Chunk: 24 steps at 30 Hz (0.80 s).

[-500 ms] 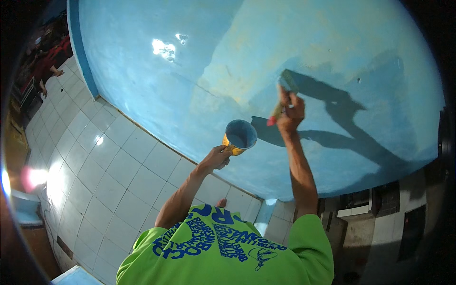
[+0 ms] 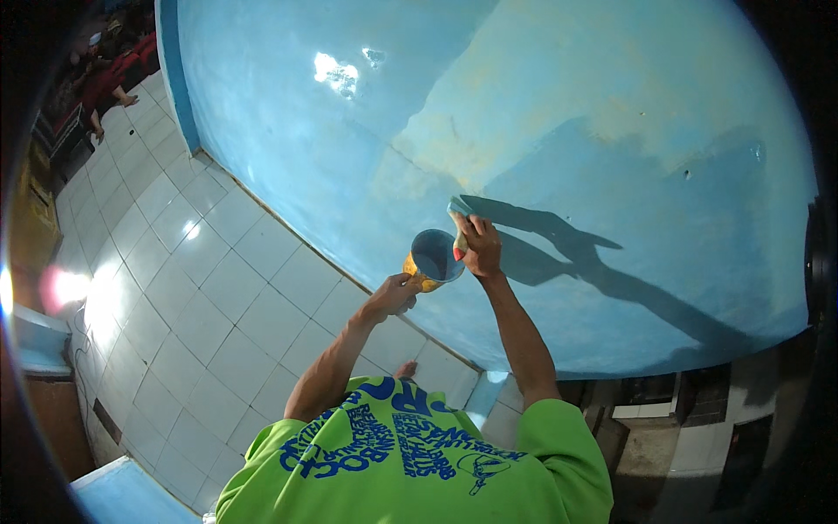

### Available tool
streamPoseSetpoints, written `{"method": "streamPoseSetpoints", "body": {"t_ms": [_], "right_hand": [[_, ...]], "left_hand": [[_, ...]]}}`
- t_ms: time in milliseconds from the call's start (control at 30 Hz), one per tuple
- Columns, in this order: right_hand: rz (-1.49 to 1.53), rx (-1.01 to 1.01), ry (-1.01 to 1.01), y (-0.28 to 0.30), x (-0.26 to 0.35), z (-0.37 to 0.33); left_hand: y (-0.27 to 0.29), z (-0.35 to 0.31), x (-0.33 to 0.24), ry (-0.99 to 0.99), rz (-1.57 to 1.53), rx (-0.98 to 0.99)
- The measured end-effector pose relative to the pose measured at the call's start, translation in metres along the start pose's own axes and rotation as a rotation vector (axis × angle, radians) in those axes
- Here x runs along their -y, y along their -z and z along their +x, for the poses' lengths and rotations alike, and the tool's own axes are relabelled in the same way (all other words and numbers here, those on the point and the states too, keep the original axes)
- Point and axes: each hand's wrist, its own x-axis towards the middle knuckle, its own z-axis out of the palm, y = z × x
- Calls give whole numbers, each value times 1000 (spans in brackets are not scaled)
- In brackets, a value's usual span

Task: The person paints the interior wall of a swimming pool using a paintbrush and a small container of blue paint. They repeatedly dip the brush into the container and apply paint to the curved surface, working methodically across the area.

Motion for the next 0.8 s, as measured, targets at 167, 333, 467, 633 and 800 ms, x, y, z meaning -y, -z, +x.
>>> {"method": "streamPoseSetpoints", "body": {"t_ms": [167,333,467,633,800], "right_hand": [[-41,-192,-124,43,-37,49],[-178,-420,82,105,-7,98],[-396,-115,77,50,-3,65],[-278,1,95,-29,17,8],[-29,31,-30,-7,4,24]], "left_hand": [[-1,11,0,-22,-31,49],[-6,14,0,-47,-54,65],[-6,13,4,-46,-30,51],[3,3,-3,-32,-10,12],[9,6,7,-16,13,22]]}}
